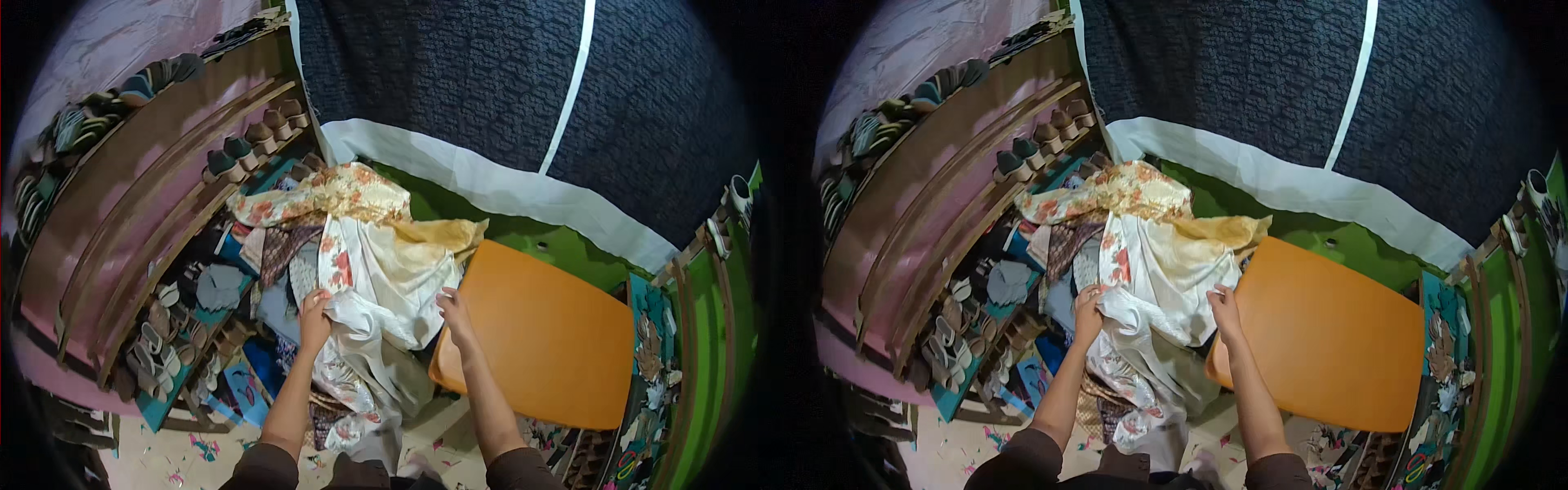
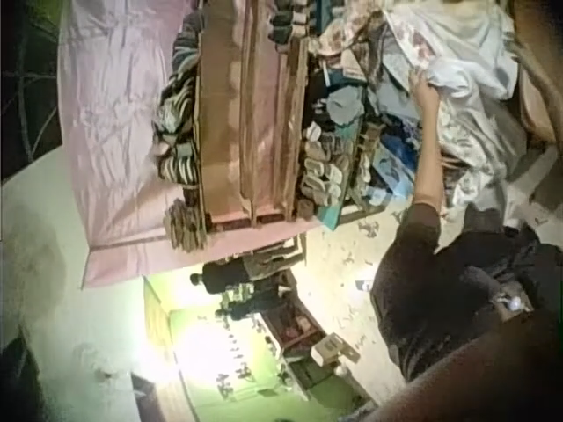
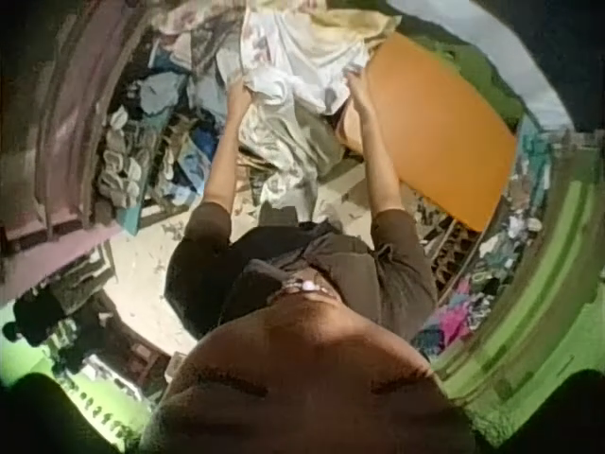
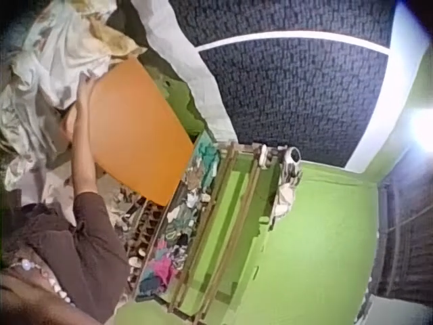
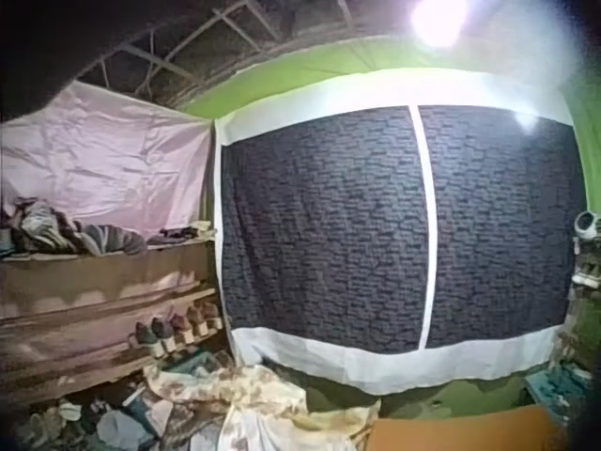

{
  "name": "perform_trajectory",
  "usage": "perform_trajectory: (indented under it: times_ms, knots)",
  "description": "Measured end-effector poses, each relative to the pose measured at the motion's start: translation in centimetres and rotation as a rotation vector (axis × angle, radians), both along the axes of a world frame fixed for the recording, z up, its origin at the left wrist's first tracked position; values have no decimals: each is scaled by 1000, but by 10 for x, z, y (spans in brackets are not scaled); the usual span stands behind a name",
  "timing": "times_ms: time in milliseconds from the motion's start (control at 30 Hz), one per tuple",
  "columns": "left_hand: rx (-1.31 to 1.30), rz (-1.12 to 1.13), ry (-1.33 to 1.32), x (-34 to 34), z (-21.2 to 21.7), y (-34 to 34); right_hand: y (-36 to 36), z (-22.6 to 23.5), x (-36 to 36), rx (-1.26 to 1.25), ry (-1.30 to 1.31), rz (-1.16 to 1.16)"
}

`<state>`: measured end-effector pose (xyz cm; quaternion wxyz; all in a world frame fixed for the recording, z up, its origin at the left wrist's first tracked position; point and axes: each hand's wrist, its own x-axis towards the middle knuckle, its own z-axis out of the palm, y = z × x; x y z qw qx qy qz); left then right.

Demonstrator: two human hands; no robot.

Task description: Folding and organizing decorative fabric scraps in a workshop.

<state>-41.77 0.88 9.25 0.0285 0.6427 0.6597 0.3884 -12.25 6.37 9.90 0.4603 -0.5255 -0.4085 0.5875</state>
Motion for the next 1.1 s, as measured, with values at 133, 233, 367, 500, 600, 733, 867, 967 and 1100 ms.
perform_trajectory:
  times_ms: [133, 233, 367, 500, 600, 733, 867, 967, 1100]
  knots:
    - [-227, 104, -13, -32, -64, 76, 84, -77, -11, -28, -313, -135]
    - [-352, 54, -69, -50, -91, 116, 128, -74, -31, 285, -890, -158]
    - [-398, -74, -160, -47, -99, 146, 170, -53, -47, 312, -1135, -89]
    - [-413, -93, -155, -46, -98, 151, 208, -36, -61, 518, -1461, 196]
    - [-402, -7, -133, -45, -104, 143, 225, -47, -66, 656, -1537, 193]
    - [-309, 71, -184, -40, -99, 126, 212, -85, -75, 145, -1299, 554]
    - [-493, 27, -327, -30, -81, 100, 148, -72, -92, 704, -1271, 213]
    - [-366, -125, -391, -14, -70, 71, 91, -15, -96, 922, -1212, 39]
    - [-343, -173, -379, -2, -57, 3, -4, 62, -102, 1099, -793, 115]
